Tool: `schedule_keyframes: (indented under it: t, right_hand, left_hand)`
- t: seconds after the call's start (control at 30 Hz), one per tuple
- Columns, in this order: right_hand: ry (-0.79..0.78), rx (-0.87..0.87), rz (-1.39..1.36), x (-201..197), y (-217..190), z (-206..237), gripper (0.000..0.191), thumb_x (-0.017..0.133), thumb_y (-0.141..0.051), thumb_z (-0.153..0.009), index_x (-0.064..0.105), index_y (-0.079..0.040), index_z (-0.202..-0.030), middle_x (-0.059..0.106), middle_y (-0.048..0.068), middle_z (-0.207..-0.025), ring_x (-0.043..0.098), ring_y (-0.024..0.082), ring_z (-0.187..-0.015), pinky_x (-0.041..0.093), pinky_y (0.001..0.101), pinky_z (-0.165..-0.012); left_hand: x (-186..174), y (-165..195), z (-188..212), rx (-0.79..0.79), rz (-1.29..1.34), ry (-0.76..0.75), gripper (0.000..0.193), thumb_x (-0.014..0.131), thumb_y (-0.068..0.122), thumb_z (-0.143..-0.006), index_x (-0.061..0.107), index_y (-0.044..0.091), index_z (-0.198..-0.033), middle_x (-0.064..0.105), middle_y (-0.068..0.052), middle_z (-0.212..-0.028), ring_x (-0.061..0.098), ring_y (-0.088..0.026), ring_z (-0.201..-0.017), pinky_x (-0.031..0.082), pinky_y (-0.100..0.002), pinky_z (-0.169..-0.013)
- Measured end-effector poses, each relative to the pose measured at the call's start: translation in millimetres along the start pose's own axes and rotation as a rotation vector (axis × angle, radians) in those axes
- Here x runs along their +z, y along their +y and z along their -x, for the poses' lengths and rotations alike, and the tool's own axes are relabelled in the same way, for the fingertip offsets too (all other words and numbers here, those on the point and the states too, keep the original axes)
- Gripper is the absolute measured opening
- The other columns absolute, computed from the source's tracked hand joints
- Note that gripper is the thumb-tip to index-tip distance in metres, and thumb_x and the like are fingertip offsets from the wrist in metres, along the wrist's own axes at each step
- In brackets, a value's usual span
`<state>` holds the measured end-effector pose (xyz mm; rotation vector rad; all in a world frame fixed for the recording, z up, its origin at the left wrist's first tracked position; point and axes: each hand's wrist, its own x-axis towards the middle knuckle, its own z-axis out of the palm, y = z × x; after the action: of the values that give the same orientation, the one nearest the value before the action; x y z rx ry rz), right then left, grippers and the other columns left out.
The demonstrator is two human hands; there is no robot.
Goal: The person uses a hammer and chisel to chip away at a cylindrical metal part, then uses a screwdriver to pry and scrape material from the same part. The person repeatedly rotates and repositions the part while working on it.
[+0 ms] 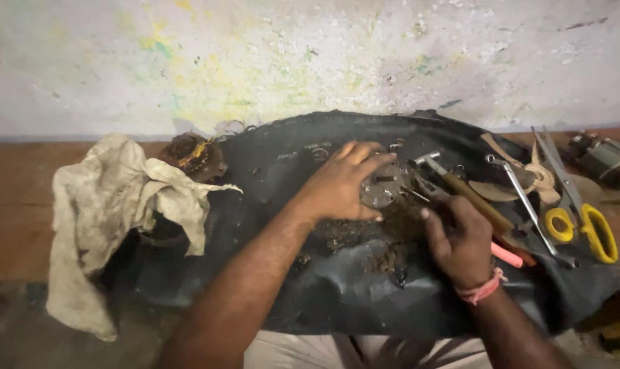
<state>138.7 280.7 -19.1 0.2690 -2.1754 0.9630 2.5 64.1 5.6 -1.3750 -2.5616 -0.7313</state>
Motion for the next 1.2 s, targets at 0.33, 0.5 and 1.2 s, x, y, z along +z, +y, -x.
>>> schedule_keyframes:
  t: [0.33, 0.5, 1.2]
  right_hand:
    - [-0.054, 0.012, 0.065, 12.0, 23.5, 6.8, 0.021, 0.074, -0.013, -0.090, 0.069, 0.001, -0.105, 0.067, 0.021, -0.089, 0.065, 0.040, -0.078, 0.050, 0.0448, -0.070]
    - [0.044, -0.112, 0.125, 13.1, 27.9, 10.4, 0.016, 0.074, -0.013, -0.093, 0.067, 0.000, -0.101, 0.067, 0.021, -0.093, 0.065, 0.041, -0.085, 0.051, 0.0461, -0.075]
    - [-0.202, 0.079, 0.367, 22.6, 47.7, -55.7, 0.026, 0.074, -0.026, -0.092, 0.072, -0.006, -0.110, 0.074, 0.019, -0.100, 0.067, 0.040, -0.097, 0.052, 0.0504, -0.086]
  left_hand:
    - [18.1, 18.1, 34.0, -0.234, 0.264, 0.144, 0.109, 0.091, 0.042, -0.071, 0.030, 0.018, -0.158, 0.027, -0.020, -0.162, 0.026, -0.041, -0.147, 0.022, -0.058, -0.117]
    - [21.3, 8.0, 67.1, -0.316, 0.322, 0.505, 0.066, 0.079, 0.036, -0.088, 0.057, 0.006, -0.142, 0.066, -0.018, -0.136, 0.062, -0.031, -0.127, 0.049, -0.043, -0.108]
    - [24.0, -37.7, 0.0, -0.242, 0.661, -0.018, 0.052, 0.066, 0.045, -0.095, 0.069, 0.007, -0.131, 0.074, -0.012, -0.127, 0.066, -0.024, -0.122, 0.049, -0.037, -0.106]
